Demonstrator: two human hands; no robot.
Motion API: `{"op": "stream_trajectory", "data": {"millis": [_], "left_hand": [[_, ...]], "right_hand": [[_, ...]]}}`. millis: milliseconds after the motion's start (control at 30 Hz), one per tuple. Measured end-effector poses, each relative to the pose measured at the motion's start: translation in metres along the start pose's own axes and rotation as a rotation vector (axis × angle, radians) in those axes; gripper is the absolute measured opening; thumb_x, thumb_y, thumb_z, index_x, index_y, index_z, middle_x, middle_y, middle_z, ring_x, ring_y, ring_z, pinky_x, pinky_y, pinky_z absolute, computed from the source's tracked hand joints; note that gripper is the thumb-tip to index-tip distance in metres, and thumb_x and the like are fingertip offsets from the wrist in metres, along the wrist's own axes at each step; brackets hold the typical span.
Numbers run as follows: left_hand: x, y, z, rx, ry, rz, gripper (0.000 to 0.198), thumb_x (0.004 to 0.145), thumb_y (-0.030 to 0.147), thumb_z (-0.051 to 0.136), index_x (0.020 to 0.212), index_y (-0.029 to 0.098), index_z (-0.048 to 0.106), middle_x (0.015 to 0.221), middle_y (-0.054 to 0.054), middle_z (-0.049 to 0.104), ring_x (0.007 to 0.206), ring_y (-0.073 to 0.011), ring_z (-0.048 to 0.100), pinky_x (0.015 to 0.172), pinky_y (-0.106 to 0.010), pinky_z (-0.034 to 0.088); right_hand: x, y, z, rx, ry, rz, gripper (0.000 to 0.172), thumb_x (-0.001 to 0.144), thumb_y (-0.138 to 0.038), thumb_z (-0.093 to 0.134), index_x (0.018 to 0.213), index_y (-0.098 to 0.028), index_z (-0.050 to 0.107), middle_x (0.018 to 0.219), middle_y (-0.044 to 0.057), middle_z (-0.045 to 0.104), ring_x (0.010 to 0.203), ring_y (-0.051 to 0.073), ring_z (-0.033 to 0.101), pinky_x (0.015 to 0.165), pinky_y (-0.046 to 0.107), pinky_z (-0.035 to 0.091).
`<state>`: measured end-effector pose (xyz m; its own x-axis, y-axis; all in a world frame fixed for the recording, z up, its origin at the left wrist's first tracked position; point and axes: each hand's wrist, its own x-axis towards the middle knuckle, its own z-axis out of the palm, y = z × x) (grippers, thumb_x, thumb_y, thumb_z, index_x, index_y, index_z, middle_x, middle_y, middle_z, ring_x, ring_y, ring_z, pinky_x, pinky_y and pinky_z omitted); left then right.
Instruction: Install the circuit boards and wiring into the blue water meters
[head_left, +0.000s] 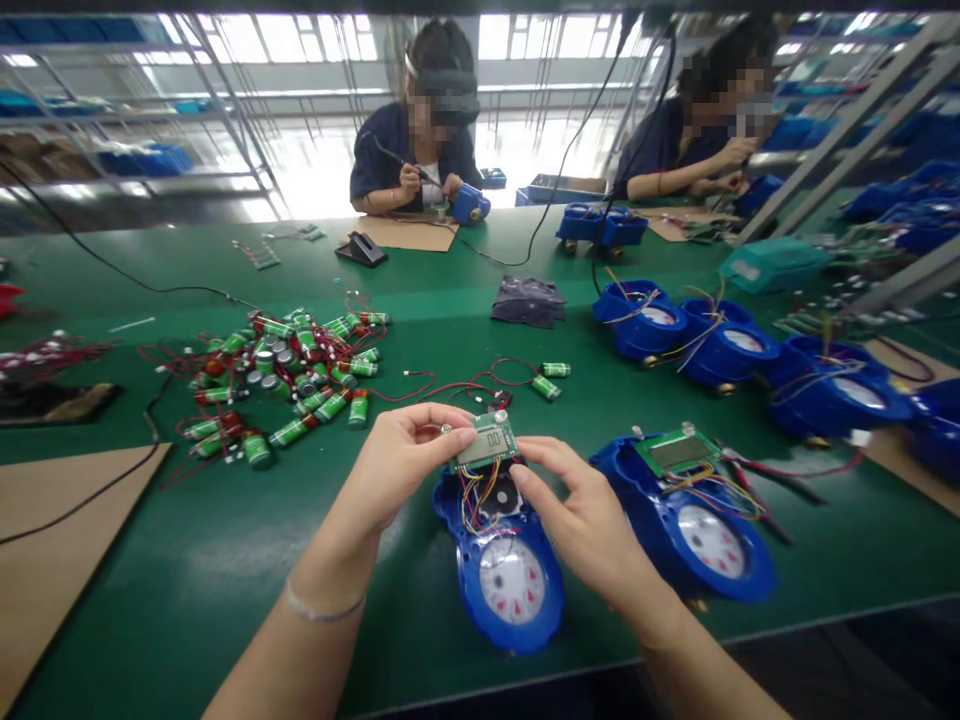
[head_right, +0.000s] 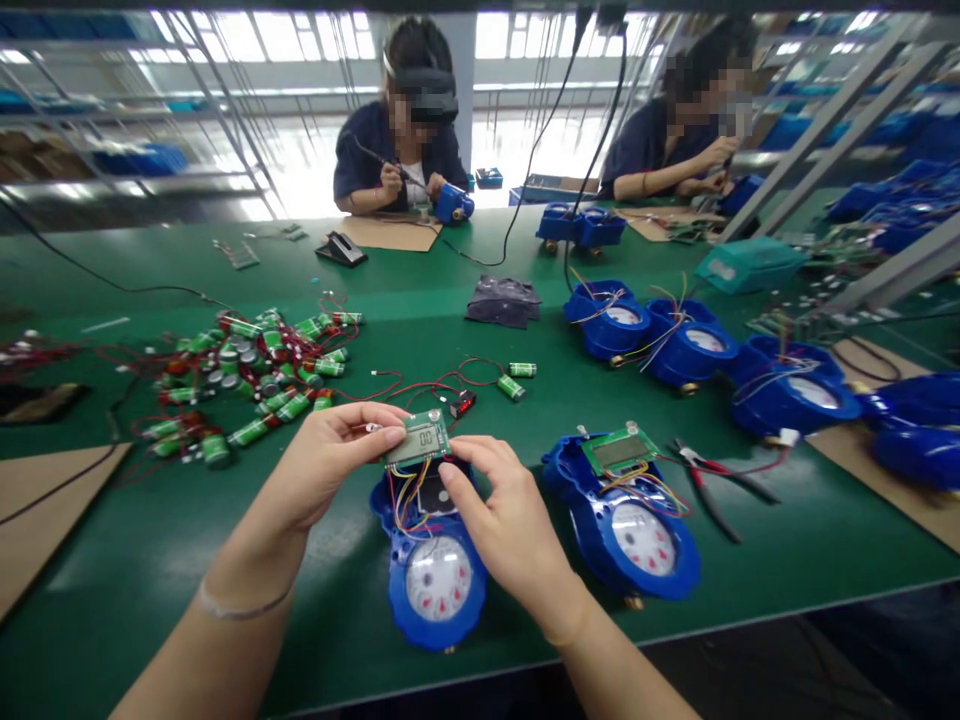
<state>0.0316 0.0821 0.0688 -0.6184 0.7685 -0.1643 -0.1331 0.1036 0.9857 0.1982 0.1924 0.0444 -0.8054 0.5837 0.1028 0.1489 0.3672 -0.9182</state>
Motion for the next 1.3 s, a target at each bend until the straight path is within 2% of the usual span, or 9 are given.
{"op": "stream_trajectory", "data": {"millis": [200,333,433,700,833,933,1033,1133,1300], "left_hand": [[-0.002,0.0,0.0,-0.041,-0.014,0.0,0.012,0.069,0.026,0.082,0.073,0.018,0.075,0.092,-0.003,0.077,0.079,-0.0115,0.068,0.069,-0.019,0.053],[-0.006,0.002,-0.002,-0.052,-0.013,0.03,0.008,0.07,0.024,0.082,0.071,0.02,0.076,0.091,-0.002,0.076,0.082,-0.0119,0.068,0.071,-0.019,0.054],[-0.018,0.006,-0.002,-0.017,-0.038,0.09,0.007,0.067,0.022,0.084,0.07,0.023,0.077,0.093,-0.002,0.074,0.088,-0.0141,0.068,0.074,-0.02,0.055],[-0.052,0.003,0.003,0.21,-0.285,0.131,0.006,0.071,0.023,0.081,0.073,0.029,0.08,0.101,-0.003,0.073,0.08,-0.0151,0.069,0.067,-0.024,0.056],[-0.04,-0.005,-0.023,0.102,-0.423,0.041,0.059,0.057,0.037,0.091,0.113,0.033,0.073,0.13,-0.005,0.066,0.114,-0.0265,0.064,0.091,-0.033,0.055],[-0.016,-0.008,-0.037,-0.068,-0.26,0.049,0.065,0.07,0.062,0.075,0.122,0.025,0.068,0.136,-0.011,0.064,0.127,-0.0305,0.054,0.104,-0.04,0.047],[0.011,-0.008,-0.03,-0.039,-0.05,-0.066,0.051,0.086,0.06,0.056,0.103,0.017,0.075,0.119,-0.015,0.072,0.11,-0.0278,0.064,0.087,-0.037,0.052],[0.03,-0.004,-0.008,-0.054,-0.114,-0.087,0.041,0.079,0.053,0.069,0.091,0.014,0.078,0.099,-0.013,0.077,0.095,-0.0244,0.068,0.078,-0.032,0.052],[0.033,-0.002,0.023,-0.196,-0.116,-0.046,0.032,0.077,0.047,0.073,0.081,0.014,0.076,0.083,-0.007,0.078,0.075,-0.0155,0.067,0.075,-0.026,0.052]], "right_hand": [[0.005,0.005,-0.007,-0.038,0.083,0.004,0.025,0.093,-0.034,0.055,0.109,-0.025,0.071,0.112,0.007,0.066,0.109,0.024,0.06,0.097,0.041,0.046],[0.01,0.0,-0.011,0.101,0.041,0.177,0.034,0.092,-0.042,0.054,0.111,-0.02,0.072,0.085,0.005,0.07,0.076,0.019,0.061,0.073,0.034,0.048],[0.015,-0.006,-0.012,0.357,-0.043,0.345,0.045,0.088,-0.051,0.057,0.111,-0.016,0.072,0.068,0.003,0.066,0.054,0.013,0.046,0.051,0.026,0.035],[0.057,-0.001,0.0,0.661,-0.004,0.501,0.057,0.068,-0.037,0.08,0.117,-0.013,0.066,0.088,0.008,0.076,0.048,0.005,0.033,0.044,0.021,0.018],[0.062,-0.002,0.009,0.697,0.03,0.372,0.053,0.065,-0.036,0.084,0.111,-0.015,0.066,0.077,0.003,0.074,0.055,0.009,0.054,0.05,0.021,0.035],[0.057,-0.008,0.013,0.747,-0.003,0.33,0.053,0.065,-0.037,0.086,0.109,-0.017,0.066,0.077,0.002,0.074,0.066,0.014,0.065,0.06,0.024,0.046],[0.052,-0.012,0.016,0.73,-0.049,0.319,0.051,0.064,-0.037,0.087,0.106,-0.017,0.066,0.073,0.001,0.074,0.066,0.016,0.067,0.062,0.025,0.048],[0.051,-0.012,0.018,0.698,-0.108,0.344,0.051,0.062,-0.039,0.088,0.102,-0.016,0.065,0.072,0.002,0.073,0.064,0.016,0.066,0.061,0.025,0.047],[0.053,-0.005,0.017,0.6,-0.129,0.329,0.042,0.064,-0.052,0.083,0.073,-0.015,0.064,0.061,-0.002,0.061,0.049,0.008,0.047,0.049,0.022,0.032]]}}
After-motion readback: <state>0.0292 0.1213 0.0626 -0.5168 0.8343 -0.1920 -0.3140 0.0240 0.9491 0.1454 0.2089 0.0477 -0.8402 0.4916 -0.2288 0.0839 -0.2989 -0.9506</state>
